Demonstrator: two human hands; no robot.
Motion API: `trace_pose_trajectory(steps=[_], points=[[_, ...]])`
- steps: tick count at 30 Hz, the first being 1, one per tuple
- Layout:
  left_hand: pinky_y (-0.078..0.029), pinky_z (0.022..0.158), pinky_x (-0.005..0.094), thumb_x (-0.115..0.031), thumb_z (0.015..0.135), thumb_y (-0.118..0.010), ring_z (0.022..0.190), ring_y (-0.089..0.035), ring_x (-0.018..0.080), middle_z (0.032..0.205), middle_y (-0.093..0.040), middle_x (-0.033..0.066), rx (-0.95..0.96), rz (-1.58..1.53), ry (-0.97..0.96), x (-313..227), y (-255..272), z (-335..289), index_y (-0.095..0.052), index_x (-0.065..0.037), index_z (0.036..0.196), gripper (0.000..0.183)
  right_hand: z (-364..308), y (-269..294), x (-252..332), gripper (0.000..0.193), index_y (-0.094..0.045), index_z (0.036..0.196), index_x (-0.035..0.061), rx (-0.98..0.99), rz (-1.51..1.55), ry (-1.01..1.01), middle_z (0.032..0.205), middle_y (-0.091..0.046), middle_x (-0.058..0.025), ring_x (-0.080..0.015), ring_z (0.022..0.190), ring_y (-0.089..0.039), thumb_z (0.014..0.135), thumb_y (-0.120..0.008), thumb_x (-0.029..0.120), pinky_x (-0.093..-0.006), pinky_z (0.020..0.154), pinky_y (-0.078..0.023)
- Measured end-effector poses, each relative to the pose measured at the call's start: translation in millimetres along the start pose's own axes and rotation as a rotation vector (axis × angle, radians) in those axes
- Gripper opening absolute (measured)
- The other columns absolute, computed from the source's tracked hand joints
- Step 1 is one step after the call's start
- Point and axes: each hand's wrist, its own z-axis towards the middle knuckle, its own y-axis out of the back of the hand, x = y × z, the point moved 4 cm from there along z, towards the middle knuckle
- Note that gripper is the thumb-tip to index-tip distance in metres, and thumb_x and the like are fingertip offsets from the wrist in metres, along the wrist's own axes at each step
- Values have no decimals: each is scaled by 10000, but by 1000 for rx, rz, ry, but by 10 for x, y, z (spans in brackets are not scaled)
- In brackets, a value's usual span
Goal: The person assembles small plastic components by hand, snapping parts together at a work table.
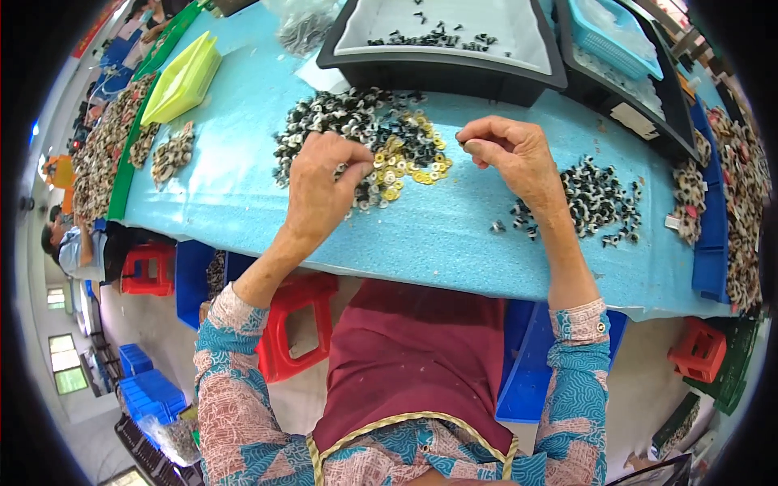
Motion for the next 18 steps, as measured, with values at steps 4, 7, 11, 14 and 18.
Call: trace_pose_trajectory(steps=[4, 7, 11, 14, 18], points=[[-417, 642, 337, -4, 640, -697, 719, -512, 234, 723, -575, 51, 65, -14, 6, -20, 74, -298, -640, -61, 754, 140, -3, -33, -47, 117, -676, 910, 7, 29, -14, 15, 720, -620, -4, -56, 643, -535, 813, -612, 21, -202, 592, -456], [-410, 663, 349, -28, 609, -737, 732, -498, 228, 731, -563, 39, 70, -43, 41, -71, 23, -406, -647, -71, 776, 195, 1, -51, -8, 119, -676, 914, 7, 56, -63, 18, 727, -622, -3, -56, 648, -538, 812, -618, 23, -202, 596, -459], [-390, 714, 365, -42, 620, -741, 784, -489, 238, 762, -546, 32, 14, 22, -6, -100, -66, -412, -650, -87, 790, 197, -17, -97, -31, 140, -678, 899, 15, 61, -85, -14, 724, -635, -1, -65, 645, -537, 781, -606, 33, -217, 589, -444], [-395, 706, 345, -29, 633, -725, 769, -501, 233, 750, -553, 49, 3, 15, -22, -88, -106, -400, -647, -72, 792, 182, -39, -162, 27, 138, -680, 897, 14, 74, -47, -5, 729, -641, -6, -72, 654, -548, 783, -606, 36, -223, 600, -453], [-420, 716, 343, 14, 676, -681, 802, -524, 237, 762, -552, 70, -30, -80, 47, -198, -82, -361, -614, -45, 795, 149, -111, -265, 104, 118, -676, 889, 2, 157, 74, -30, 759, -647, -12, -77, 670, -560, 788, -618, 23, -226, 618, -466]])
